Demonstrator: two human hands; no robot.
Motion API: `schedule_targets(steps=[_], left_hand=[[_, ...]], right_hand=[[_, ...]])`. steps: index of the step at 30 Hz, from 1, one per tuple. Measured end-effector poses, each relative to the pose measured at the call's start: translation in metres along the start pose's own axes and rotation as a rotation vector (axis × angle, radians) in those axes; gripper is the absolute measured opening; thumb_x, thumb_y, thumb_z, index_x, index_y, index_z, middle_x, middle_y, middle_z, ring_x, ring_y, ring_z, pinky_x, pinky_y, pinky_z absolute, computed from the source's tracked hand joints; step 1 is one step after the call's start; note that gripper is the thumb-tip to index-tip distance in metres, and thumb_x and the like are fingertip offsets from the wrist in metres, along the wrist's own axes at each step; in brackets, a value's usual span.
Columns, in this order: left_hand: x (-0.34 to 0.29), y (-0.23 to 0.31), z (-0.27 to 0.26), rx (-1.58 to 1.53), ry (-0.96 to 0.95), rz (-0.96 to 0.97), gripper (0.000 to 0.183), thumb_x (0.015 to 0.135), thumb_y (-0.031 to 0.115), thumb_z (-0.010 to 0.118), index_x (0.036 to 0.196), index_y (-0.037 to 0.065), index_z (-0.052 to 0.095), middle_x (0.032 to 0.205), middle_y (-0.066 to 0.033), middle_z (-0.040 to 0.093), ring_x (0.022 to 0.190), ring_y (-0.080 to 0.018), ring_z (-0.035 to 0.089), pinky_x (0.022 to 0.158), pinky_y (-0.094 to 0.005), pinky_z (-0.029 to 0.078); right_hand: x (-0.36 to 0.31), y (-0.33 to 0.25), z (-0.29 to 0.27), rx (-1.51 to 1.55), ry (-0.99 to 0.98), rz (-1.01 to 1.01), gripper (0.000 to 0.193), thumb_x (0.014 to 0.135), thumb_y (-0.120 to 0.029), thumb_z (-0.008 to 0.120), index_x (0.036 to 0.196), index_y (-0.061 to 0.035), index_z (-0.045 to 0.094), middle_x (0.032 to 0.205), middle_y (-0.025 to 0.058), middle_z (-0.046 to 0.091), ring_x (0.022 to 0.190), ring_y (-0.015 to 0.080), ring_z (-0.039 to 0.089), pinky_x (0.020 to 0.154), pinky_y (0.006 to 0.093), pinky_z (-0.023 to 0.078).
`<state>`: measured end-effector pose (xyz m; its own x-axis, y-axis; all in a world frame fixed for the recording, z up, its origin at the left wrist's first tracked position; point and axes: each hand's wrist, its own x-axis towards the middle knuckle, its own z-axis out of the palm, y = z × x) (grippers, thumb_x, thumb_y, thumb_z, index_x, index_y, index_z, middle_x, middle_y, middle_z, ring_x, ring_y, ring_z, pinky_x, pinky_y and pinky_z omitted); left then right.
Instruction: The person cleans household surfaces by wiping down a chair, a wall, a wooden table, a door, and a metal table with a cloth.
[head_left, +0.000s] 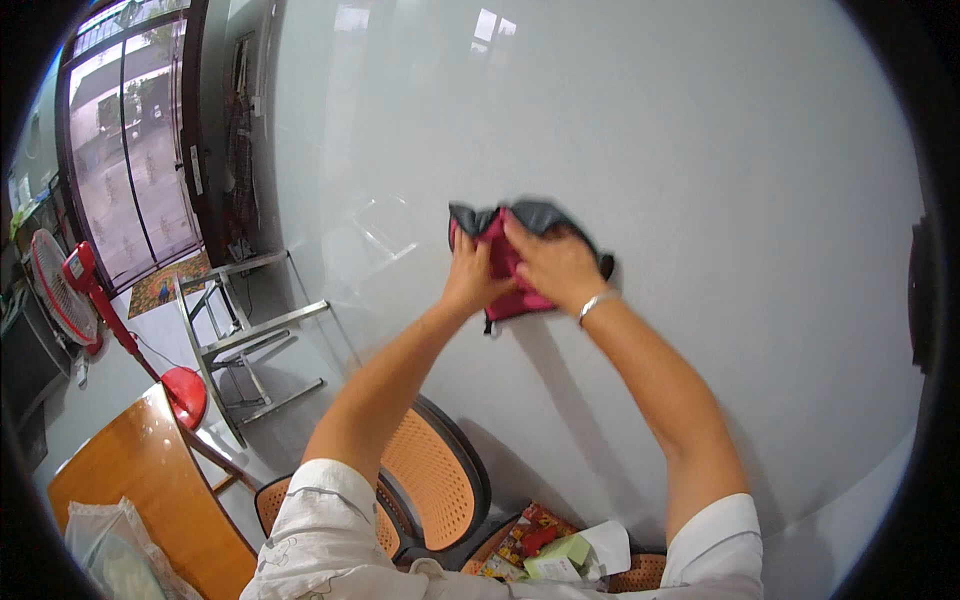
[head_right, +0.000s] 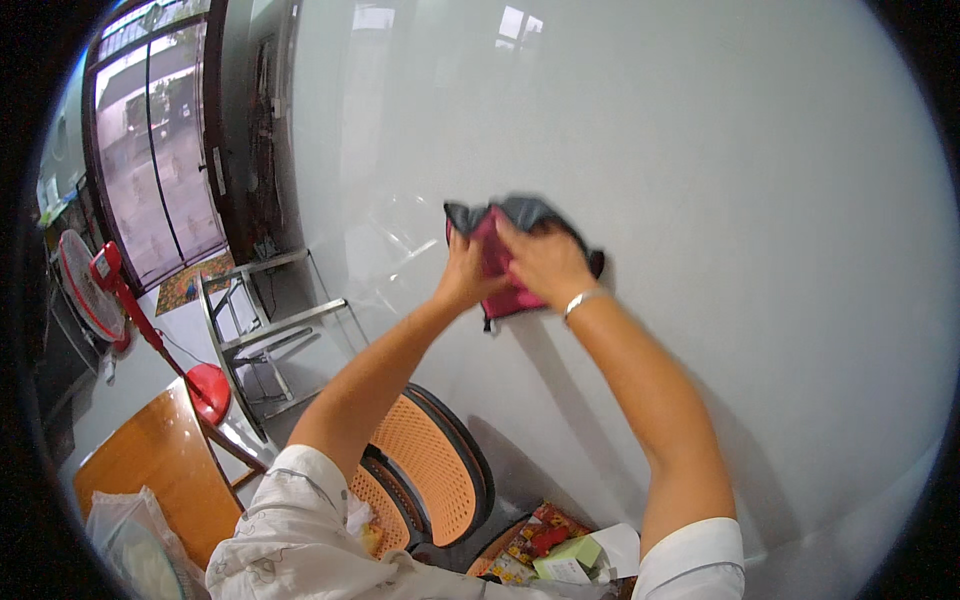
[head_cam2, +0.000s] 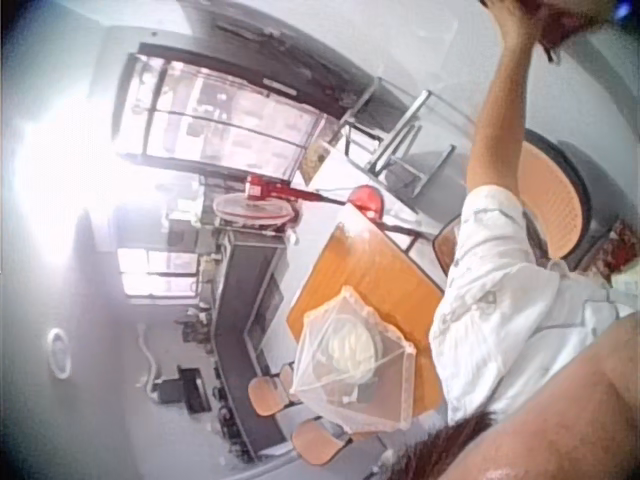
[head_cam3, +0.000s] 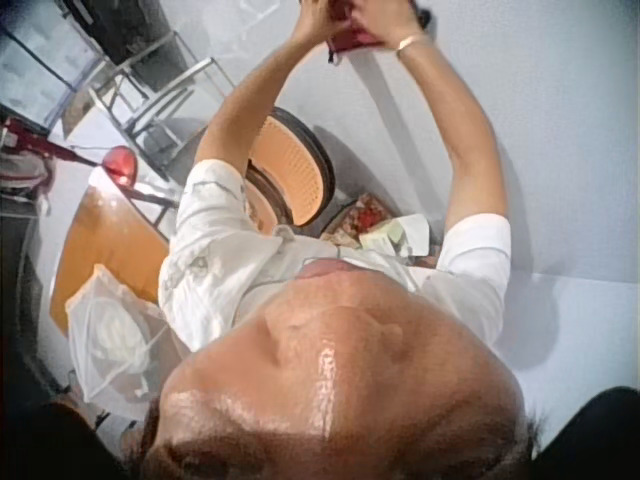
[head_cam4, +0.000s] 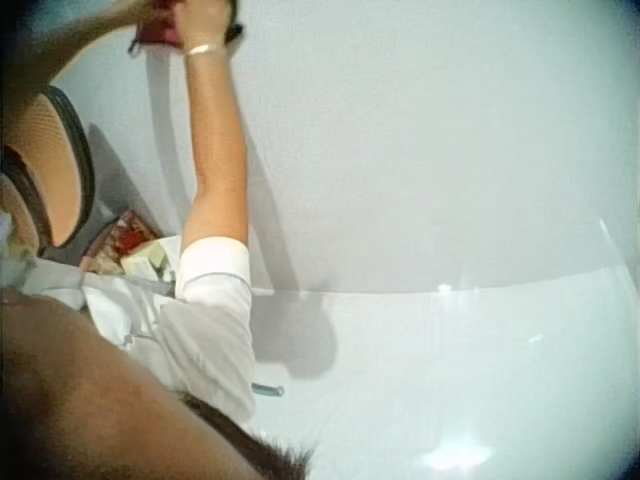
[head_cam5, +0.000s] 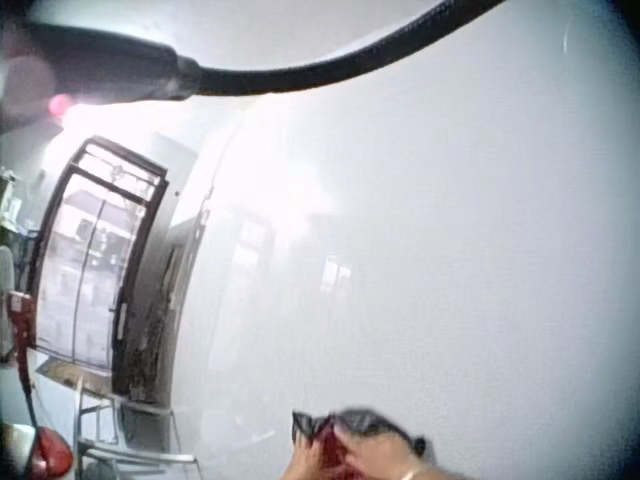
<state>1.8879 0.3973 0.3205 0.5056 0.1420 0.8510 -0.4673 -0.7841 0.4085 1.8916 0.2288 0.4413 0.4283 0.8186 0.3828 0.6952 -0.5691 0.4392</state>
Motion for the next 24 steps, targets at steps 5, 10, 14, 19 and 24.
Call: schedule_targets(steps=[5, 10, 14, 19, 24], left_hand=[[-0.045, -0.001, 0.005, 0.028, -0.225, -0.066, 0.087, 0.070, 0.035, 0.084, 0.139, 0.004, 0.042, 0.153, -0.0298, 0.019, 0.144, -0.0508, 0.008, 0.118, -0.0520, 0.021], [0.050, 0.013, -0.033, -0.568, -0.249, -0.097, 0.053, 0.084, 0.031, 0.075, 0.123, 0.001, 0.055, 0.139, -0.0194, 0.046, 0.133, -0.0313, 0.042, 0.108, -0.0429, 0.038], [0.152, -0.008, -0.037, 0.204, 0.179, 0.087, 0.080, 0.092, 0.053, 0.056, 0.151, 0.007, 0.027, 0.152, -0.0317, 0.024, 0.140, -0.0505, 0.024, 0.116, -0.0521, 0.022], [0.196, -0.039, -0.046, 0.206, 0.258, -0.017, 0.085, 0.092, 0.061, 0.048, 0.151, 0.003, 0.026, 0.156, -0.0295, 0.015, 0.140, -0.0513, 0.021, 0.113, -0.0557, 0.025], [0.117, -0.088, -0.028, 0.057, 0.265, -0.147, 0.088, 0.089, 0.065, 0.051, 0.150, 0.007, 0.027, 0.155, -0.0308, 0.018, 0.140, -0.0502, 0.021, 0.110, -0.0589, 0.025]], right_hand=[[-0.044, -0.006, 0.047, 0.049, 0.458, -0.435, 0.062, 0.083, -0.035, 0.066, 0.139, -0.0151, 0.049, 0.091, 0.0129, 0.071, 0.081, 0.0309, 0.067, 0.077, 0.0395, 0.053], [-0.008, 0.029, -0.046, 0.306, -0.013, -0.241, 0.056, 0.085, -0.035, 0.065, 0.136, -0.0142, 0.054, 0.136, 0.0153, 0.054, 0.106, 0.0296, 0.062, 0.086, 0.0403, 0.051], [0.075, 0.075, -0.095, -0.363, 0.540, -0.183, 0.043, 0.089, -0.038, 0.058, 0.127, -0.0185, 0.060, 0.127, 0.0056, 0.062, 0.089, 0.0243, 0.067, 0.079, 0.0378, 0.052], [0.112, 0.047, -0.116, -0.465, 0.380, 0.083, 0.061, 0.088, -0.045, 0.059, 0.141, -0.0157, 0.050, 0.152, 0.0087, 0.042, 0.098, 0.0251, 0.066, 0.095, 0.0427, 0.046], [0.123, 0.016, -0.055, -0.468, 0.285, -0.019, 0.063, 0.089, -0.047, 0.057, 0.142, -0.0143, 0.049, 0.156, 0.0061, 0.035, 0.108, 0.0226, 0.064, 0.103, 0.0401, 0.041]])
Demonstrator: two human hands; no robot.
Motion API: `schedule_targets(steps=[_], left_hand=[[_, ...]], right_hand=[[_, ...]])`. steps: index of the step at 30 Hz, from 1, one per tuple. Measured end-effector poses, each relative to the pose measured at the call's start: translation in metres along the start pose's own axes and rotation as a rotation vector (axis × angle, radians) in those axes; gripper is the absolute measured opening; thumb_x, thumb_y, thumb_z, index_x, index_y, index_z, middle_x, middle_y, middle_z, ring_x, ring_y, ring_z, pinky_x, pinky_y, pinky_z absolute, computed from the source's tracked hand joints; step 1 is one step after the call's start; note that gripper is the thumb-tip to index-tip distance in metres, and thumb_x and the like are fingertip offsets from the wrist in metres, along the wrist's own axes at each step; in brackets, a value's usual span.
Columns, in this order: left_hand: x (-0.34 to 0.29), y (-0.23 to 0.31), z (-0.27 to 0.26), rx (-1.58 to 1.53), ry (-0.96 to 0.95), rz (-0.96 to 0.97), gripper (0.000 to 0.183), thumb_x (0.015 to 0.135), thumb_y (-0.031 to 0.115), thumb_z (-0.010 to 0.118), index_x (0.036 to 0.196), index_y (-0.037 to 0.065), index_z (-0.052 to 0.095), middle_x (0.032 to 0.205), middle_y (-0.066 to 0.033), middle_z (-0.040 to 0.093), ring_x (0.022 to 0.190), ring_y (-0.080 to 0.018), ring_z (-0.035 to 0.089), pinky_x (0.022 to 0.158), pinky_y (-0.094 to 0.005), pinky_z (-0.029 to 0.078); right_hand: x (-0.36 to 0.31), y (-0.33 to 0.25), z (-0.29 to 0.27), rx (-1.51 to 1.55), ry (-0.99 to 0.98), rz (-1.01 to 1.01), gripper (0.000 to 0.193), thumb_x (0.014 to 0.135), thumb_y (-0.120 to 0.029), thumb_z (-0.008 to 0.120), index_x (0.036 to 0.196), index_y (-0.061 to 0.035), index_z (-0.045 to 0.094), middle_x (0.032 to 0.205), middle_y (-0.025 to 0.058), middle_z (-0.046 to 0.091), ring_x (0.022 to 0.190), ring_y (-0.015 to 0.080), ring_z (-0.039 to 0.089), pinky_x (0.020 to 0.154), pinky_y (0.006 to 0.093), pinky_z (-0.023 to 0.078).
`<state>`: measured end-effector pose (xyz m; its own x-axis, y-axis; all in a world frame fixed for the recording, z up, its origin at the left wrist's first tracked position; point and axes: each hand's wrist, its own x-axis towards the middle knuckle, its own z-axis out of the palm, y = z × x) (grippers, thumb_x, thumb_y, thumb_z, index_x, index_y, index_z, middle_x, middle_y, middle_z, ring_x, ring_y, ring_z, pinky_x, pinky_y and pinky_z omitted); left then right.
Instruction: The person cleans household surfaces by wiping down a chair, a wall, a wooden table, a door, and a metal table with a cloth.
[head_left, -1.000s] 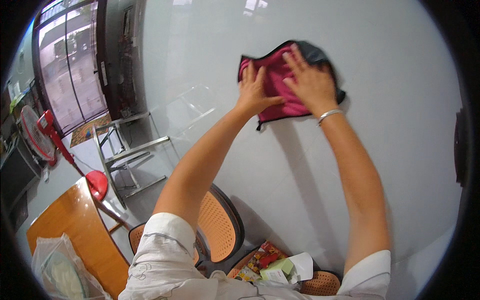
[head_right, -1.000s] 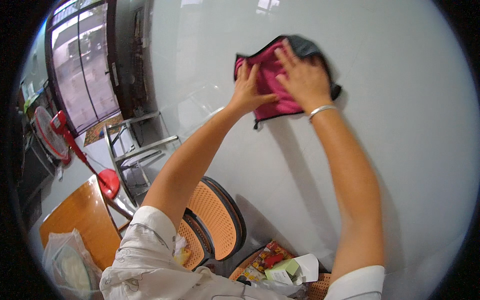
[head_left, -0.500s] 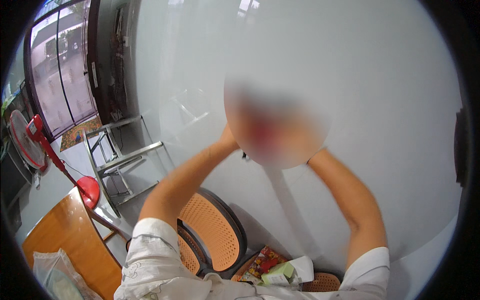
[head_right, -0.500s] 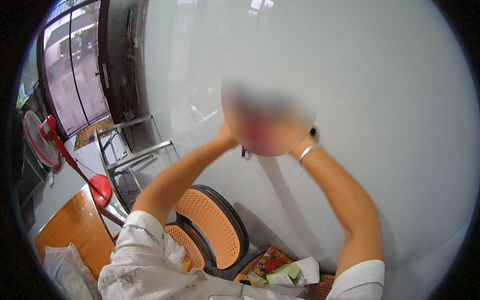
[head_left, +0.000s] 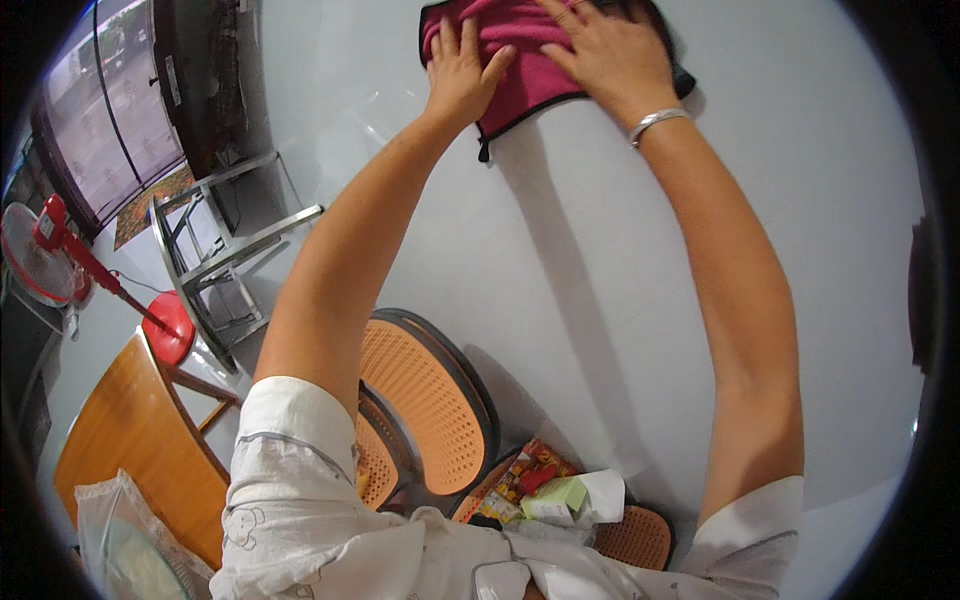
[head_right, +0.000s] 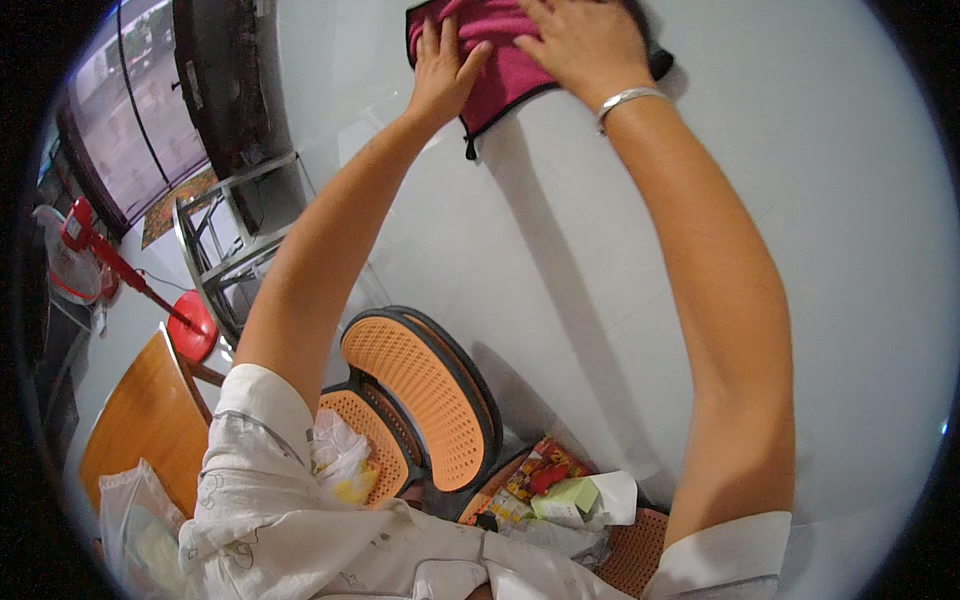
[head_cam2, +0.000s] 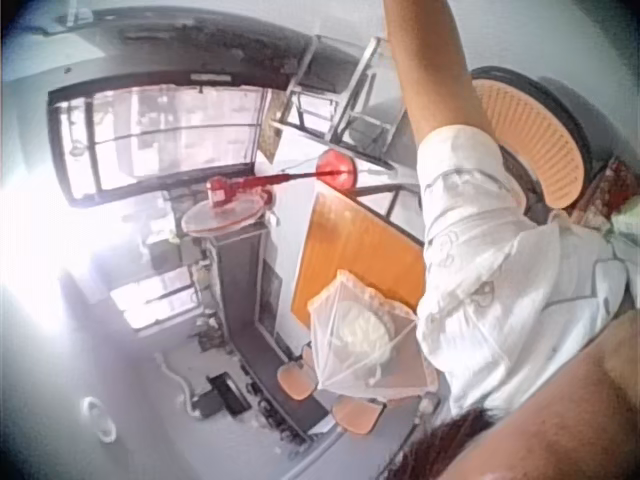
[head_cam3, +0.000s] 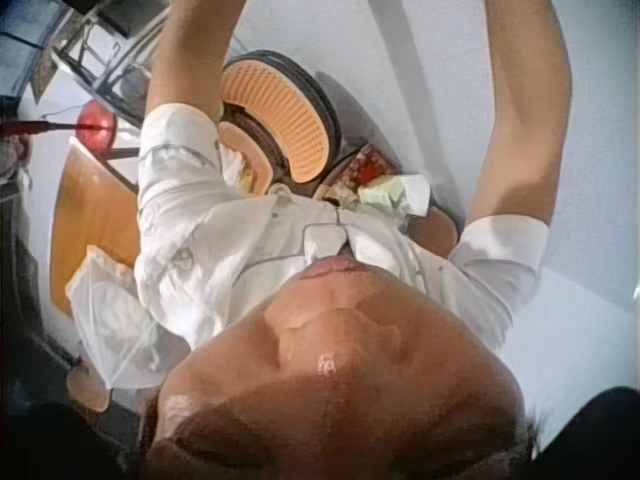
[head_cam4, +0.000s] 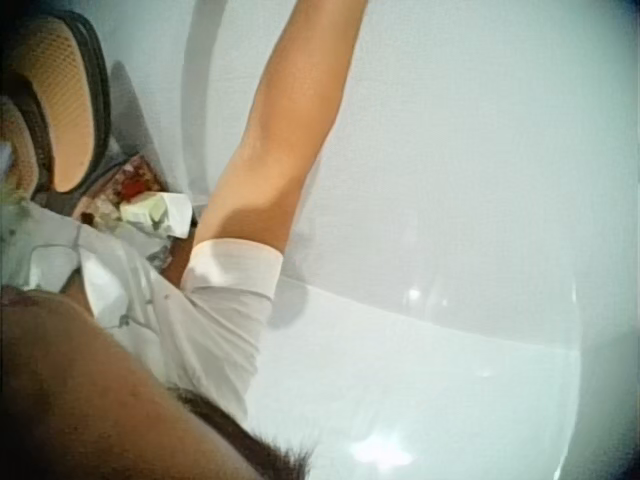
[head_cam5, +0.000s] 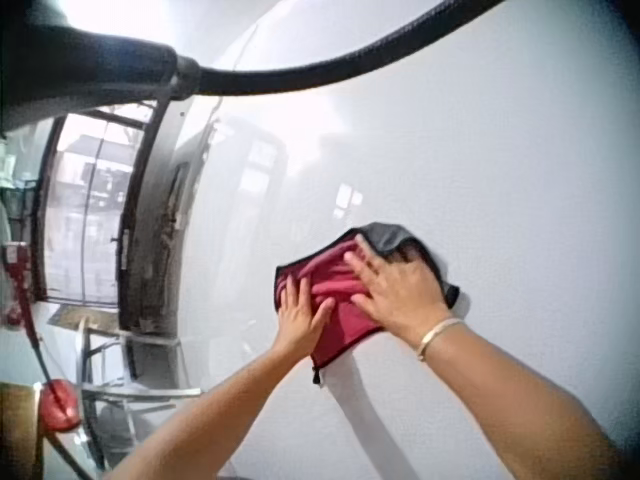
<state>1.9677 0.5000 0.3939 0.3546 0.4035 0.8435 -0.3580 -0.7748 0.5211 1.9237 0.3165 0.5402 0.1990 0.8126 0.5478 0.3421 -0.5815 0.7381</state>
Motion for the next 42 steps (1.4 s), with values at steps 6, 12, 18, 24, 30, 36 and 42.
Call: schedule_targets(steps=[6, 12, 18, 24, 30, 36, 42], left_hand=[[-0.156, -0.066, 0.011, -0.114, -0.187, -0.479, 0.090, 0.092, 0.052, 0.057, 0.150, -0.006, 0.019, 0.151, -0.0414, 0.011, 0.142, -0.0538, 0.012, 0.118, -0.0505, 0.016], [-0.275, -0.048, -0.004, -0.300, -0.578, -0.697, 0.054, 0.083, 0.019, 0.067, 0.129, -0.004, 0.049, 0.134, -0.0314, 0.045, 0.128, -0.0444, 0.042, 0.105, -0.0440, 0.039], [-0.307, 0.005, -0.088, -0.172, -0.652, -0.276, 0.031, 0.082, -0.001, 0.054, 0.112, 0.001, 0.063, 0.109, -0.0219, 0.061, 0.101, -0.0409, 0.059, 0.088, -0.0443, 0.049], [-0.403, 0.016, -0.153, -0.062, -0.868, -0.381, 0.034, 0.084, -0.003, 0.054, 0.117, -0.003, 0.058, 0.123, -0.0228, 0.056, 0.113, -0.0401, 0.055, 0.096, -0.0434, 0.047], [-0.412, -0.025, -0.152, 0.160, -0.684, -0.332, 0.045, 0.080, -0.009, 0.054, 0.125, -0.004, 0.056, 0.136, -0.0260, 0.048, 0.124, -0.0414, 0.049, 0.105, -0.0427, 0.042], [-0.392, -0.112, -0.162, 0.335, -0.626, -0.578, 0.045, 0.081, -0.001, 0.055, 0.126, -0.001, 0.056, 0.131, -0.0246, 0.054, 0.117, -0.0428, 0.053, 0.099, -0.0449, 0.045], [-0.388, -0.096, -0.138, 0.402, -0.588, -0.452, 0.035, 0.078, 0.005, 0.061, 0.113, 0.001, 0.063, 0.118, -0.0195, 0.061, 0.100, -0.0396, 0.060, 0.090, -0.0466, 0.049]], right_hand=[[-0.059, -0.108, 0.069, 0.187, -0.090, -0.258, 0.076, 0.082, -0.051, 0.066, 0.147, -0.0211, 0.040, 0.152, -0.0037, 0.041, 0.090, 0.0204, 0.067, 0.093, 0.0357, 0.046], [-0.161, -0.150, 0.093, 0.368, -0.266, -0.511, 0.031, 0.087, -0.021, 0.059, 0.117, -0.0125, 0.062, 0.127, 0.0015, 0.062, 0.096, 0.0180, 0.062, 0.089, 0.0352, 0.045], [-0.289, -0.198, 0.052, 1.112, -0.500, 0.235, 0.023, 0.093, -0.021, 0.057, 0.109, -0.0067, 0.065, 0.106, 0.0117, 0.066, 0.096, 0.0313, 0.061, 0.082, 0.0430, 0.049], [-0.395, -0.325, -0.001, 1.357, -0.653, 0.470, 0.048, 0.096, -0.015, 0.053, 0.141, -0.0045, 0.042, 0.141, 0.0214, 0.046, 0.130, 0.0377, 0.045, 0.107, 0.0436, 0.039], [-0.336, -0.347, 0.021, 1.243, -0.653, 0.331, 0.053, 0.097, -0.015, 0.052, 0.146, -0.0084, 0.035, 0.147, 0.0200, 0.039, 0.132, 0.0383, 0.041, 0.109, 0.0468, 0.037], [-0.250, -0.392, 0.078, 1.184, -0.551, 0.076, 0.049, 0.095, -0.013, 0.053, 0.143, -0.0173, 0.043, 0.144, 0.0114, 0.045, 0.130, 0.0309, 0.046, 0.105, 0.0441, 0.040], [-0.244, -0.405, 0.142, 1.891, -0.485, 0.463, 0.032, 0.089, 0.000, 0.049, 0.116, -0.0059, 0.065, 0.120, 0.0131, 0.062, 0.115, 0.0305, 0.056, 0.102, 0.0342, 0.042]])
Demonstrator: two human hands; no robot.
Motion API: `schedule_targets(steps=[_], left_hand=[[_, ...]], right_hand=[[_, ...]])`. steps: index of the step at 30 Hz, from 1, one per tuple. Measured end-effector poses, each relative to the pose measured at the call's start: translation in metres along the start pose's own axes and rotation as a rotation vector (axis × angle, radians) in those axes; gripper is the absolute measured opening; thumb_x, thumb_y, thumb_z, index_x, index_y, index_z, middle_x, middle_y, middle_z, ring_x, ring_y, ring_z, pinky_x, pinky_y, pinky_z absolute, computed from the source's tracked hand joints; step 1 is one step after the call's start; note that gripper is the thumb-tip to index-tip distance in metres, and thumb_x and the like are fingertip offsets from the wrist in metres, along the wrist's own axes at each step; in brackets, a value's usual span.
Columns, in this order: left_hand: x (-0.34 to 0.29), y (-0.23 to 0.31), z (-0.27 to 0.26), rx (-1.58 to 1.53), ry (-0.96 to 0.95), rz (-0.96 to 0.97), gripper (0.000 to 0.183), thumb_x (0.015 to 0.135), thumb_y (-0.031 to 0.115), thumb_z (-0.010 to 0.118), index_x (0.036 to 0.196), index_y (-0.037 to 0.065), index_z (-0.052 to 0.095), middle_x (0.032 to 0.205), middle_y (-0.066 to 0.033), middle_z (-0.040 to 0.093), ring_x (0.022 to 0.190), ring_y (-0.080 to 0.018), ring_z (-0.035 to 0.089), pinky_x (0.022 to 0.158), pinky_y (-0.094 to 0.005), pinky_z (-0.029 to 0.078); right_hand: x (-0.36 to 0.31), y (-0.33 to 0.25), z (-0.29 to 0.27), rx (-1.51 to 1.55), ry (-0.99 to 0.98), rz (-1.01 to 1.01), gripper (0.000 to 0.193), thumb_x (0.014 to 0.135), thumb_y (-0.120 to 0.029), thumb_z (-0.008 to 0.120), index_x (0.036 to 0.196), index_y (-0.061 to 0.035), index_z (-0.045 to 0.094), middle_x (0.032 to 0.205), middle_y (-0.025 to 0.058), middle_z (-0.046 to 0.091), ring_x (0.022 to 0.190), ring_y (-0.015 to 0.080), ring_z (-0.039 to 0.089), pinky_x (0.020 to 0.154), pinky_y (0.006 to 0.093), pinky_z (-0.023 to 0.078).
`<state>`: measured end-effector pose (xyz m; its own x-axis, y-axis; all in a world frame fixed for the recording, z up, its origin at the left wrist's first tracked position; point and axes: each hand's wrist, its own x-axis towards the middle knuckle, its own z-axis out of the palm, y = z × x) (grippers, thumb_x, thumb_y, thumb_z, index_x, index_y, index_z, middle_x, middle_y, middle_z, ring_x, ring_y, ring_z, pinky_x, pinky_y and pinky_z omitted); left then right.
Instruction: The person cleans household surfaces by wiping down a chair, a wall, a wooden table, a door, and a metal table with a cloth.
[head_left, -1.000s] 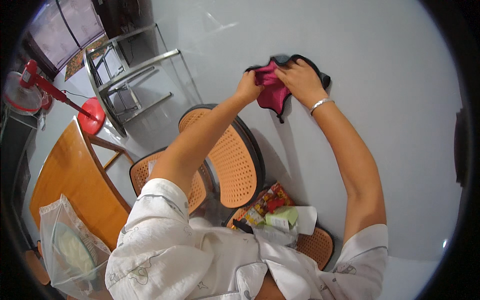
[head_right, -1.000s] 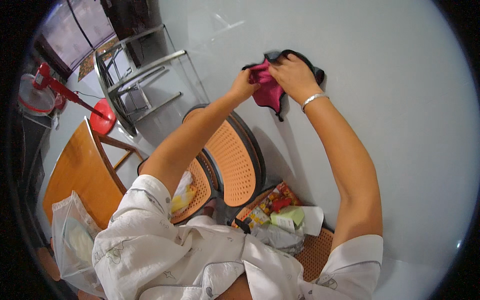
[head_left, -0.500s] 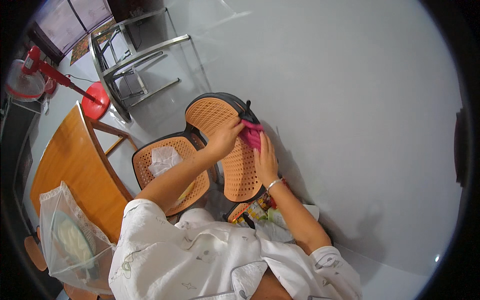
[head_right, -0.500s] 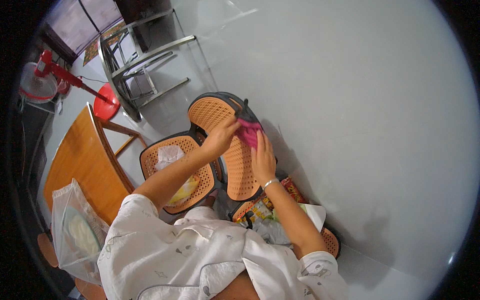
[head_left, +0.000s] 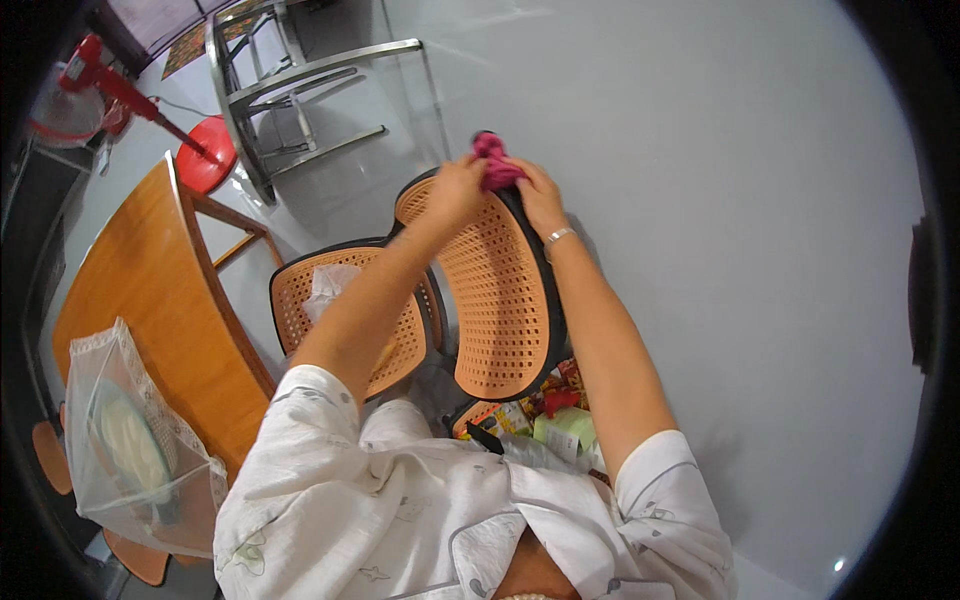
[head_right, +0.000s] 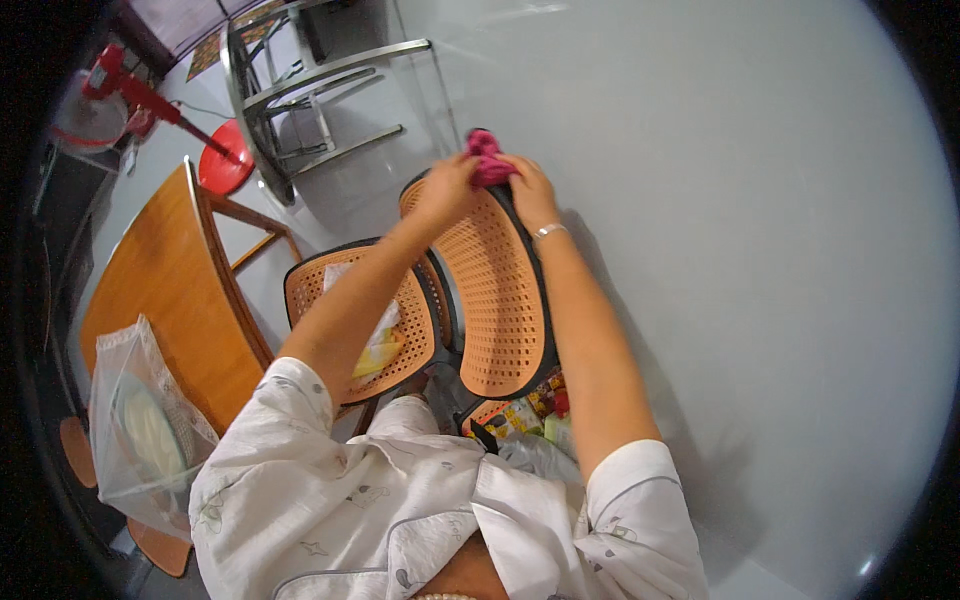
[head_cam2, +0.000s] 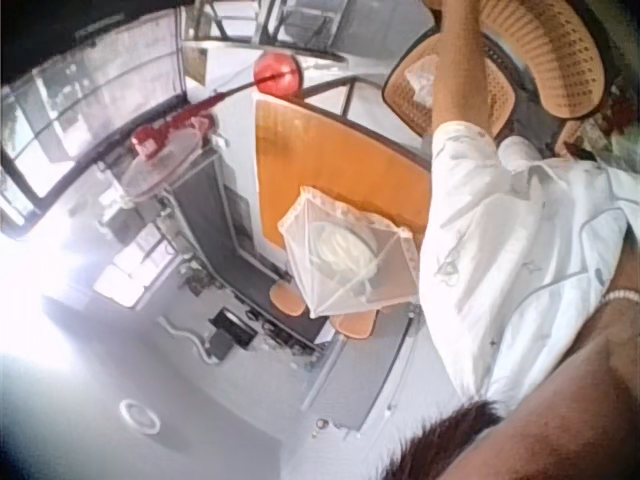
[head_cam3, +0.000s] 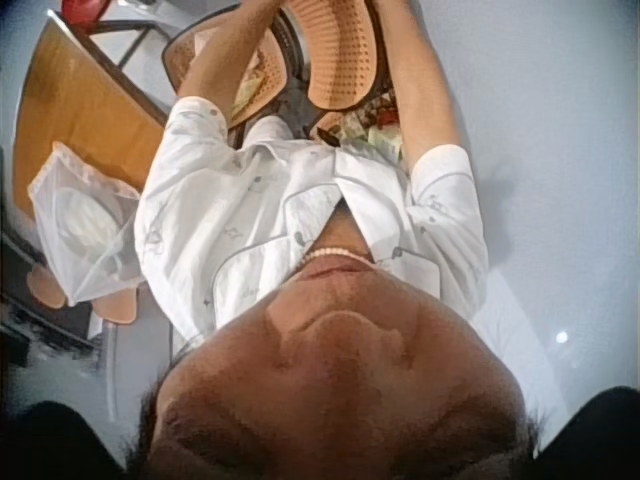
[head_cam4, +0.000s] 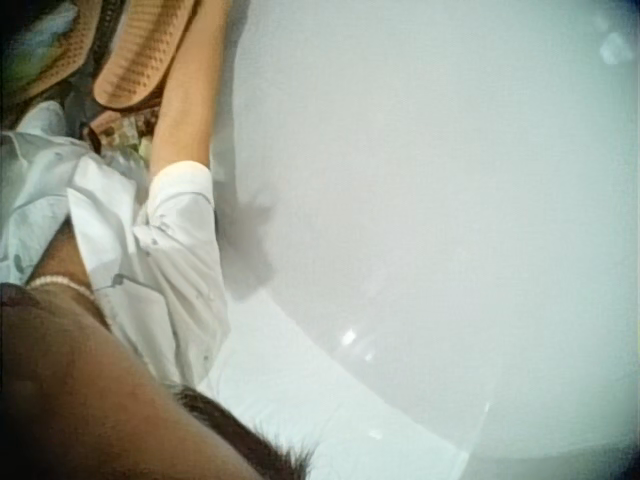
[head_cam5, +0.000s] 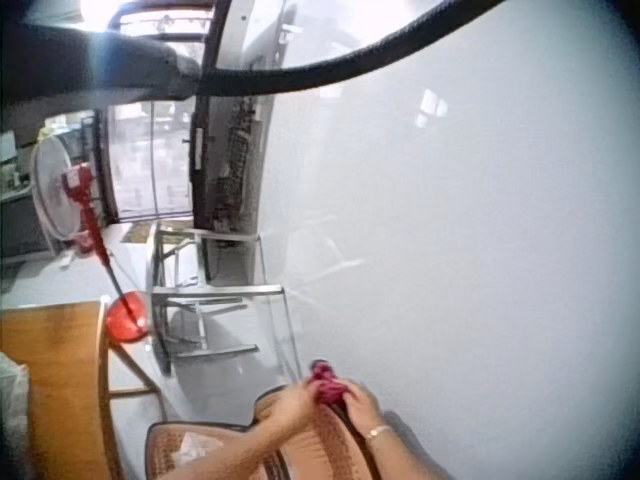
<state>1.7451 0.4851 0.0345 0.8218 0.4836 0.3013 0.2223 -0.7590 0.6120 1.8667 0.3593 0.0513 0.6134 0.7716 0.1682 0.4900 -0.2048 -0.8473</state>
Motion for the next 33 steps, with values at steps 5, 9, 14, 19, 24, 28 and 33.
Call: schedule_targets(steps=[5, 9, 14, 19, 24, 28, 33], left_hand=[[-0.034, 0.069, 0.034, -0.154, -0.060, 0.143, 0.030, 0.078, 0.004, 0.057, 0.106, 0.004, 0.065, 0.120, -0.0151, 0.058, 0.102, -0.0377, 0.057, 0.090, -0.0456, 0.048], [-0.084, 0.110, 0.035, -0.164, -0.118, 0.268, 0.022, 0.077, 0.010, 0.059, 0.098, 0.005, 0.066, 0.112, -0.0104, 0.056, 0.099, -0.0335, 0.054, 0.087, -0.0400, 0.048], [-0.167, 0.142, 0.050, -0.214, -0.140, 0.341, 0.022, 0.086, 0.019, 0.054, 0.094, 0.003, 0.067, 0.112, -0.0100, 0.055, 0.095, -0.0332, 0.056, 0.081, -0.0416, 0.051], [-0.253, 0.174, 0.040, -0.264, -0.299, 0.440, 0.021, 0.083, 0.019, 0.059, 0.096, 0.005, 0.068, 0.107, -0.0103, 0.059, 0.095, -0.0327, 0.060, 0.081, -0.0420, 0.052], [-0.344, 0.157, -0.009, -0.367, -0.691, -0.095, 0.025, 0.078, 0.015, 0.060, 0.099, 0.009, 0.071, 0.099, -0.0115, 0.069, 0.094, -0.0342, 0.066, 0.080, -0.0429, 0.053], [-0.403, 0.131, -0.098, -0.326, -0.310, -0.152, 0.031, 0.075, 0.006, 0.061, 0.104, 0.007, 0.071, 0.108, -0.0149, 0.068, 0.099, -0.0346, 0.064, 0.087, -0.0410, 0.052], [-0.481, 0.137, -0.195, -0.058, 0.246, -0.158, 0.033, 0.074, -0.003, 0.062, 0.105, 0.005, 0.070, 0.116, -0.0158, 0.065, 0.104, -0.0369, 0.061, 0.091, -0.0417, 0.050]], right_hand=[[-0.096, 0.050, -0.050, -0.232, 0.082, 0.087, 0.031, 0.090, 0.003, 0.047, 0.119, 0.0013, 0.061, 0.132, 0.0189, 0.056, 0.126, 0.0327, 0.052, 0.109, 0.0360, 0.038], [-0.178, 0.023, -0.060, -0.233, 0.149, 0.198, 0.031, 0.093, 0.004, 0.049, 0.123, 0.0032, 0.056, 0.131, 0.0175, 0.056, 0.121, 0.0303, 0.053, 0.105, 0.0365, 0.040], [-0.283, 0.016, -0.043, -0.319, 0.204, 0.102, 0.030, 0.091, 0.005, 0.051, 0.121, 0.0060, 0.055, 0.123, 0.0210, 0.057, 0.113, 0.0347, 0.055, 0.099, 0.0381, 0.044], [-0.390, 0.028, -0.045, 0.478, 0.340, 0.543, 0.024, 0.088, 0.002, 0.055, 0.112, 0.0053, 0.060, 0.115, 0.0128, 0.062, 0.099, 0.0218, 0.059, 0.093, 0.0360, 0.047], [-0.447, -0.043, -0.022, 0.417, -0.388, 0.647, 0.031, 0.088, -0.002, 0.058, 0.118, 0.0038, 0.062, 0.108, 0.0054, 0.066, 0.100, 0.0156, 0.060, 0.092, 0.0288, 0.046], [-0.438, -0.101, 0.008, 0.415, -0.414, 0.442, 0.033, 0.090, -0.008, 0.061, 0.121, 0.0033, 0.061, 0.113, 0.0067, 0.066, 0.105, 0.0129, 0.058, 0.095, 0.0276, 0.045], [-0.423, -0.182, 0.062, 0.277, -0.502, -0.114, 0.034, 0.088, -0.006, 0.062, 0.122, -0.0053, 0.063, 0.123, 0.0123, 0.061, 0.114, 0.0240, 0.058, 0.097, 0.0317, 0.045]])
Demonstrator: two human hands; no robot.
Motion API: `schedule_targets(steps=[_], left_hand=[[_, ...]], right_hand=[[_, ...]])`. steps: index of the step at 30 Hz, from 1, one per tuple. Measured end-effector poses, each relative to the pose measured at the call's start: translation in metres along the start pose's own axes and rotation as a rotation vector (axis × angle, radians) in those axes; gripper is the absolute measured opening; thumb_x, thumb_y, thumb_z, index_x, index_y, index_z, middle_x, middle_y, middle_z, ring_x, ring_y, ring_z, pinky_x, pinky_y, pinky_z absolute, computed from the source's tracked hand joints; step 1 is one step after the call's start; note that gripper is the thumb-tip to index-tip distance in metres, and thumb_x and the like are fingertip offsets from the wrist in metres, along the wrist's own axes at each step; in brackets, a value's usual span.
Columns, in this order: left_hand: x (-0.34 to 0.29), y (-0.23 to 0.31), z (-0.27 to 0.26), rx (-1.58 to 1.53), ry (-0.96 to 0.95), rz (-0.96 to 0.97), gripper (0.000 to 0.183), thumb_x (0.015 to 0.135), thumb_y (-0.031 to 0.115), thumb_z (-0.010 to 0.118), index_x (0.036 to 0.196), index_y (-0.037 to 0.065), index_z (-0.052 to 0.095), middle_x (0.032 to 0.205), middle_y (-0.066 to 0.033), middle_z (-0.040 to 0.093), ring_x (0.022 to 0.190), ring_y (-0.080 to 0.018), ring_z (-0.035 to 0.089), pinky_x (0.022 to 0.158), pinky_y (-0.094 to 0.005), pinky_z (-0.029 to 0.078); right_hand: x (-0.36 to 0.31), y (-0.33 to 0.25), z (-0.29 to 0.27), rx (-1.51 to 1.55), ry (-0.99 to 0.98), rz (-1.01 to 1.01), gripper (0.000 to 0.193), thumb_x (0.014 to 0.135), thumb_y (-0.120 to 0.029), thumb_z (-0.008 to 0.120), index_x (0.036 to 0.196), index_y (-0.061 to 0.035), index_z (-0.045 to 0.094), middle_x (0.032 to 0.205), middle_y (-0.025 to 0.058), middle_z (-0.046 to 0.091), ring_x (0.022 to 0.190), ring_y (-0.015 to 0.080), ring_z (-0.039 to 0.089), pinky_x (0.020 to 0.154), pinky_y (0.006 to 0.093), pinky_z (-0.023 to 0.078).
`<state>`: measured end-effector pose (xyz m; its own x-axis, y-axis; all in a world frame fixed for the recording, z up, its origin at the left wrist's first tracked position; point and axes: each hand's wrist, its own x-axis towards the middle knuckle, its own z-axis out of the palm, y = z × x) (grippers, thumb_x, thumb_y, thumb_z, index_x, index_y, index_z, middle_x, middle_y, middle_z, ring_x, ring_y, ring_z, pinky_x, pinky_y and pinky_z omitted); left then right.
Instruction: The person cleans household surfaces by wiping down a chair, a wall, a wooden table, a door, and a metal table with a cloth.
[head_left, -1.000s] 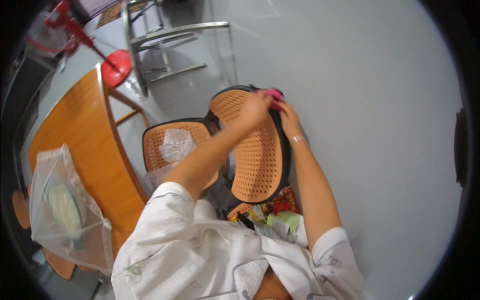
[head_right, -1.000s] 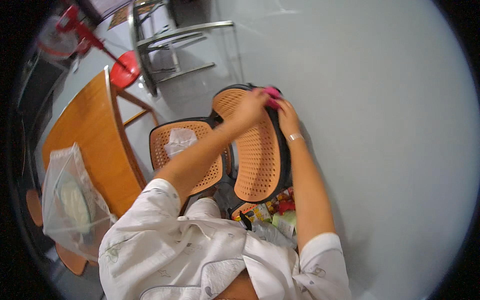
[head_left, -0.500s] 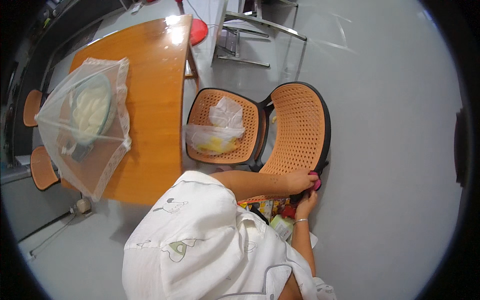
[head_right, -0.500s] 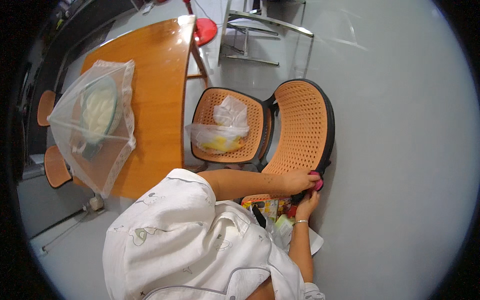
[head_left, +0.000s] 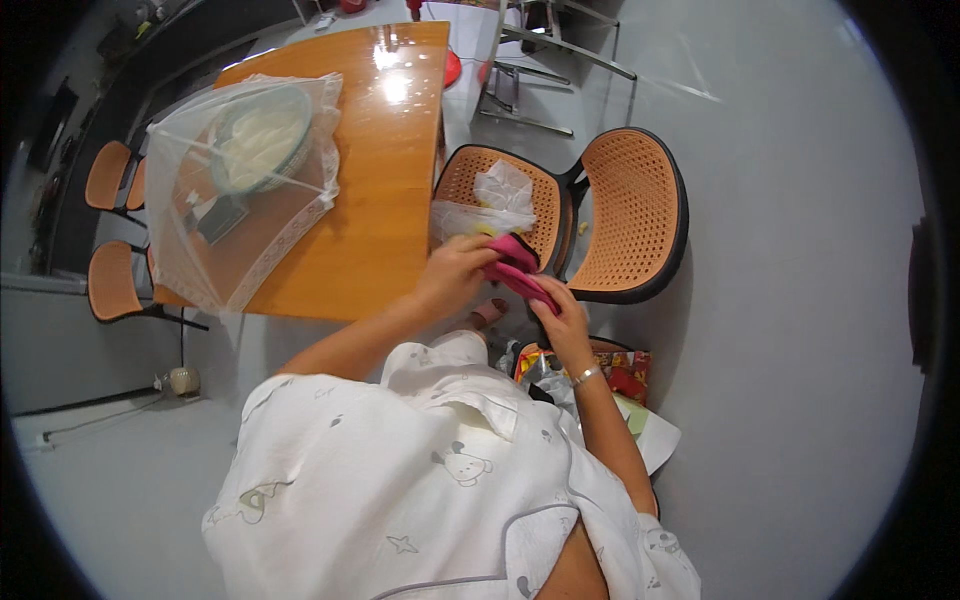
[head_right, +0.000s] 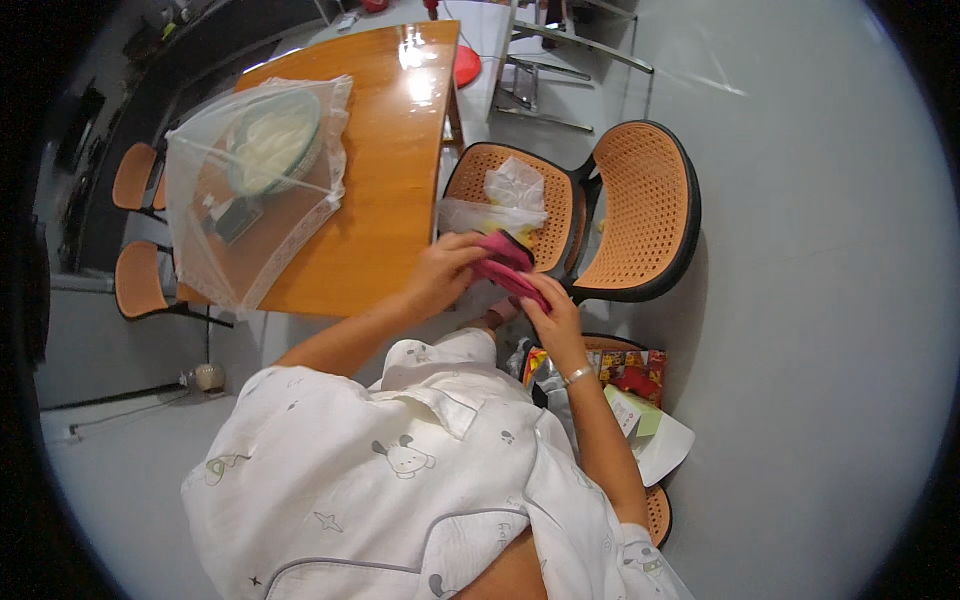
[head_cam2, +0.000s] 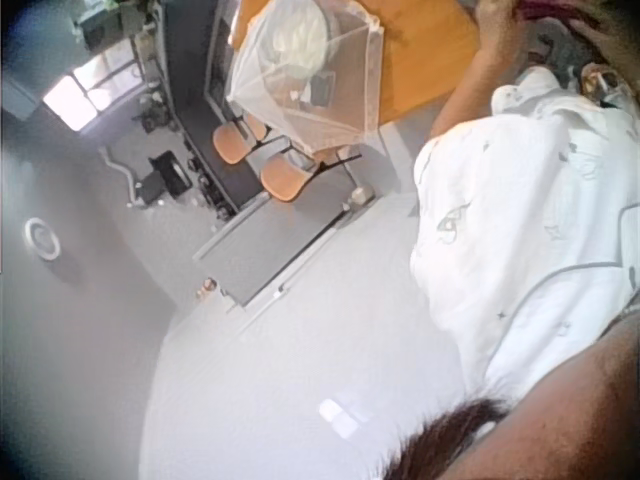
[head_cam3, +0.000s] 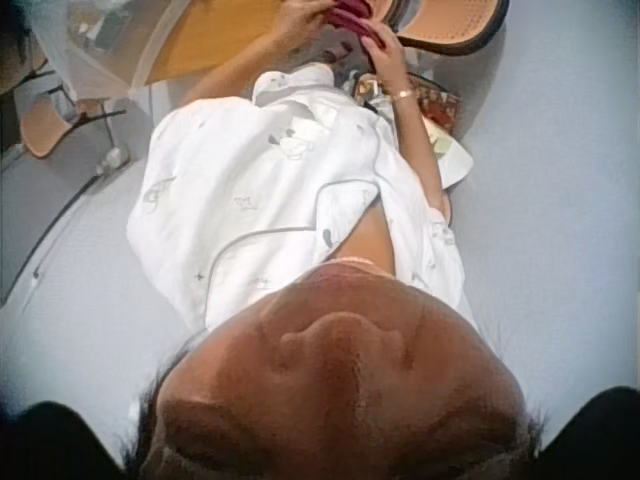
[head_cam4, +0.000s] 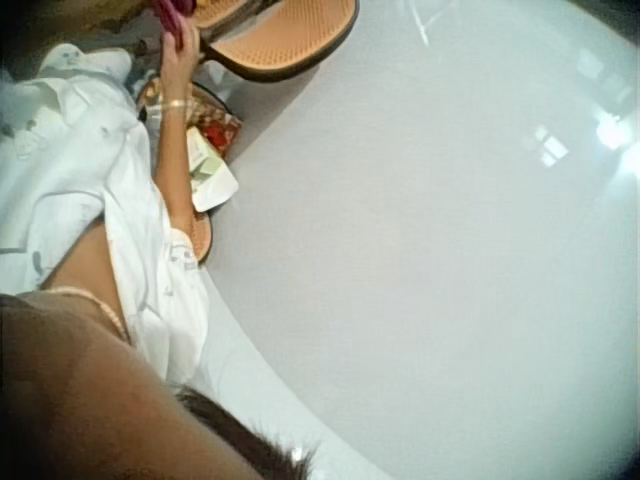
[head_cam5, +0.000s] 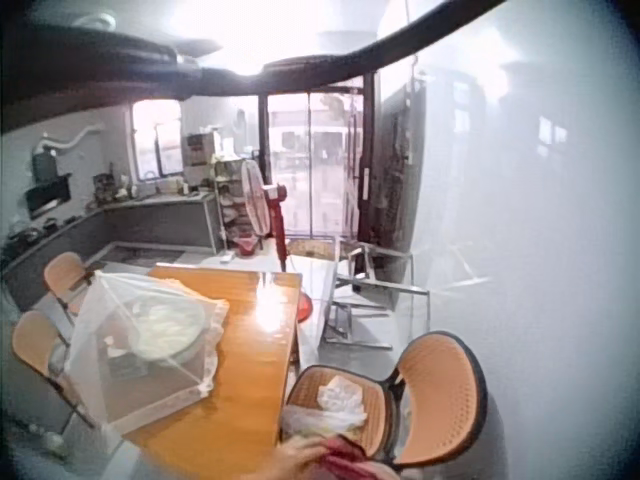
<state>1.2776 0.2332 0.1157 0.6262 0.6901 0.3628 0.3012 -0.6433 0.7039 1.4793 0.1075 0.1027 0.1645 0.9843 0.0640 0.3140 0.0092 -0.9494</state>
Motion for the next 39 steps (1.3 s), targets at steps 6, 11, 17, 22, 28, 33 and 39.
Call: schedule_targets(steps=[6, 11, 17, 22, 28, 33, 39], left_hand=[[-0.098, -0.029, -0.073, 0.469, 0.303, -0.026, 0.041, 0.074, 0.000, 0.067, 0.115, 0.006, 0.066, 0.125, -0.0116, 0.060, 0.104, -0.0339, 0.058, 0.089, -0.0417, 0.047], [-0.184, -0.057, -0.092, 0.641, -0.093, -0.534, 0.058, 0.084, 0.018, 0.068, 0.139, 0.015, 0.049, 0.148, -0.0156, 0.039, 0.131, -0.0385, 0.038, 0.105, -0.0489, 0.036], [-0.215, -0.086, -0.077, 0.711, -0.258, -0.609, 0.066, 0.093, 0.047, 0.057, 0.150, 0.021, 0.036, 0.159, -0.0191, 0.018, 0.146, -0.0415, 0.016, 0.116, -0.0551, 0.018], [-0.202, -0.113, -0.068, 0.641, -0.197, -0.510, 0.068, 0.092, 0.046, 0.057, 0.148, 0.011, 0.038, 0.157, -0.0254, 0.018, 0.145, -0.0444, 0.017, 0.117, -0.0544, 0.017], [-0.158, -0.153, -0.087, 0.583, -0.152, -0.378, 0.068, 0.091, 0.045, 0.057, 0.146, 0.009, 0.040, 0.156, -0.0247, 0.022, 0.145, -0.0435, 0.018, 0.117, -0.0535, 0.018], [-0.083, -0.196, -0.093, 0.481, -0.116, -0.343, 0.067, 0.094, 0.041, 0.056, 0.149, 0.010, 0.035, 0.156, -0.0238, 0.024, 0.145, -0.0423, 0.018, 0.117, -0.0528, 0.019], [-0.059, -0.217, -0.110, 0.317, -0.083, -0.198, 0.064, 0.093, 0.027, 0.060, 0.149, 0.011, 0.034, 0.155, -0.0221, 0.026, 0.144, -0.0422, 0.021, 0.115, -0.0531, 0.023]], right_hand=[[0.024, -0.036, 0.093, -0.170, -0.285, -0.401, 0.047, 0.085, -0.005, 0.065, 0.130, -0.0130, 0.058, 0.145, 0.0144, 0.045, 0.130, 0.0343, 0.046, 0.108, 0.0387, 0.039], [0.015, -0.004, 0.154, -0.406, -0.571, -0.464, 0.064, 0.087, -0.021, 0.067, 0.146, -0.0201, 0.042, 0.153, 0.0144, 0.035, 0.140, 0.0357, 0.033, 0.113, 0.0442, 0.032], [0.017, 0.006, 0.195, -0.588, -0.746, -0.542, 0.060, 0.093, -0.028, 0.058, 0.149, -0.0180, 0.037, 0.156, 0.0127, 0.031, 0.144, 0.0337, 0.027, 0.117, 0.0447, 0.024], [0.031, 0.020, 0.223, -0.671, -0.698, -0.382, 0.056, 0.099, -0.034, 0.048, 0.149, -0.0136, 0.036, 0.157, 0.0109, 0.030, 0.145, 0.0295, 0.025, 0.119, 0.0432, 0.020], [0.090, 0.022, 0.238, -0.805, -0.555, -0.355, 0.052, 0.100, -0.035, 0.045, 0.148, -0.0150, 0.039, 0.155, 0.0046, 0.034, 0.145, 0.0258, 0.026, 0.118, 0.0443, 0.019], [0.159, 0.029, 0.245, -0.907, -0.378, -0.246, 0.052, 0.099, -0.034, 0.046, 0.147, -0.0135, 0.040, 0.155, 0.0044, 0.034, 0.145, 0.0266, 0.027, 0.117, 0.0449, 0.020], [0.178, 0.020, 0.274, -0.749, -0.087, -0.061, 0.055, 0.097, -0.030, 0.049, 0.149, -0.0189, 0.036, 0.156, 0.0081, 0.032, 0.144, 0.0291, 0.026, 0.117, 0.0509, 0.017]])
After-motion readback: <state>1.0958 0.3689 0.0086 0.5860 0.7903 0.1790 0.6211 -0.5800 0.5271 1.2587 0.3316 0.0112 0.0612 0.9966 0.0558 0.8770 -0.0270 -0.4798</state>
